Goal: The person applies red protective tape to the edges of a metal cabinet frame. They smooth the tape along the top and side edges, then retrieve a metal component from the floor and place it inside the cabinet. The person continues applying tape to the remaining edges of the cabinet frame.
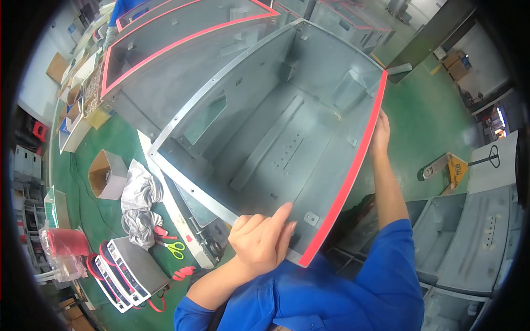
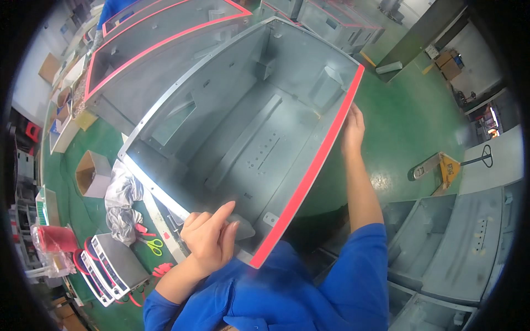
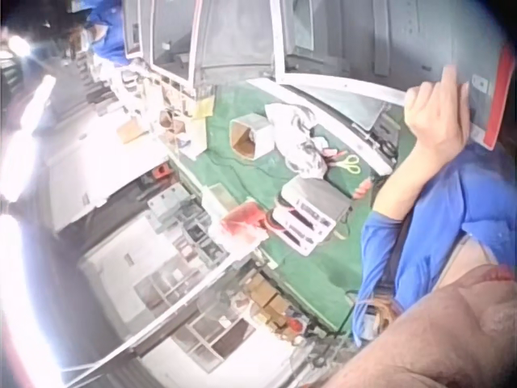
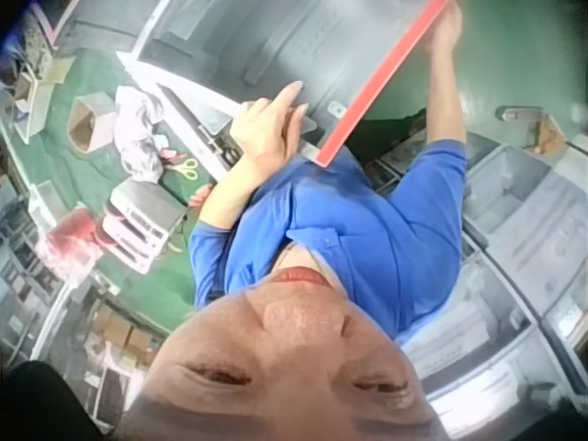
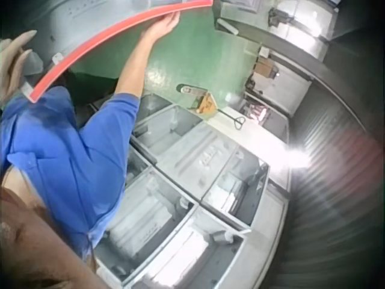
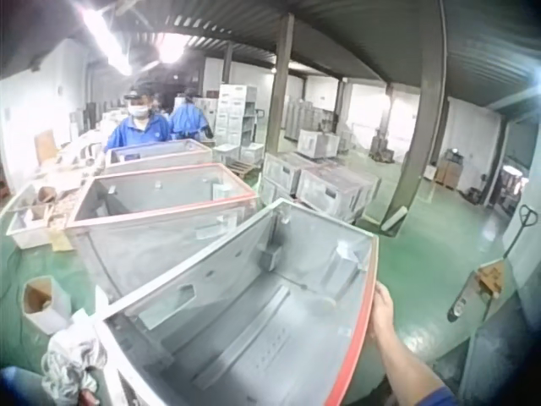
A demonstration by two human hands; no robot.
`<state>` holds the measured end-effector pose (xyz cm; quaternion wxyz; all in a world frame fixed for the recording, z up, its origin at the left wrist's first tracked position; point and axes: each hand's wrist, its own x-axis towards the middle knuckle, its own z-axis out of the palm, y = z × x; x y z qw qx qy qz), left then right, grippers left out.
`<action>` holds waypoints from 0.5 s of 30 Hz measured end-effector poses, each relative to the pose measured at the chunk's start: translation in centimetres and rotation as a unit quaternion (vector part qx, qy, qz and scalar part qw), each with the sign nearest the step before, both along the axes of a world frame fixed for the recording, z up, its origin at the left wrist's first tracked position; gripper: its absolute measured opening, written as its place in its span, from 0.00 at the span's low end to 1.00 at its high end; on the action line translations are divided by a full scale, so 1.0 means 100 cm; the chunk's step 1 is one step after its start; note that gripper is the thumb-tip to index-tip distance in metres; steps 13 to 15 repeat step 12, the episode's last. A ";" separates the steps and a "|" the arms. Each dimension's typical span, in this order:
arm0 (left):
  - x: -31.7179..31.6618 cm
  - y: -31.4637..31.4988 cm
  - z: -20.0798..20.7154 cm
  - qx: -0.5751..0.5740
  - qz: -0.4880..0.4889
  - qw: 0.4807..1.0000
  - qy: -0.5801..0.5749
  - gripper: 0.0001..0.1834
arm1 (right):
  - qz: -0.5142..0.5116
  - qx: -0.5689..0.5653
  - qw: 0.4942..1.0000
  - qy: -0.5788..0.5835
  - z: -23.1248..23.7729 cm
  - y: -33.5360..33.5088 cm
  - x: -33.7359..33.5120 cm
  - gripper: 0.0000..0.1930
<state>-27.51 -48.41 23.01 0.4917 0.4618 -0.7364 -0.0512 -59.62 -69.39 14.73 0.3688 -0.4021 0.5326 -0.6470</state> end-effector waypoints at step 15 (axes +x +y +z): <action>0.003 0.004 0.001 0.032 0.059 0.997 -0.044 0.22 | 0.110 -0.070 0.861 0.491 0.067 -0.098 -0.087 0.19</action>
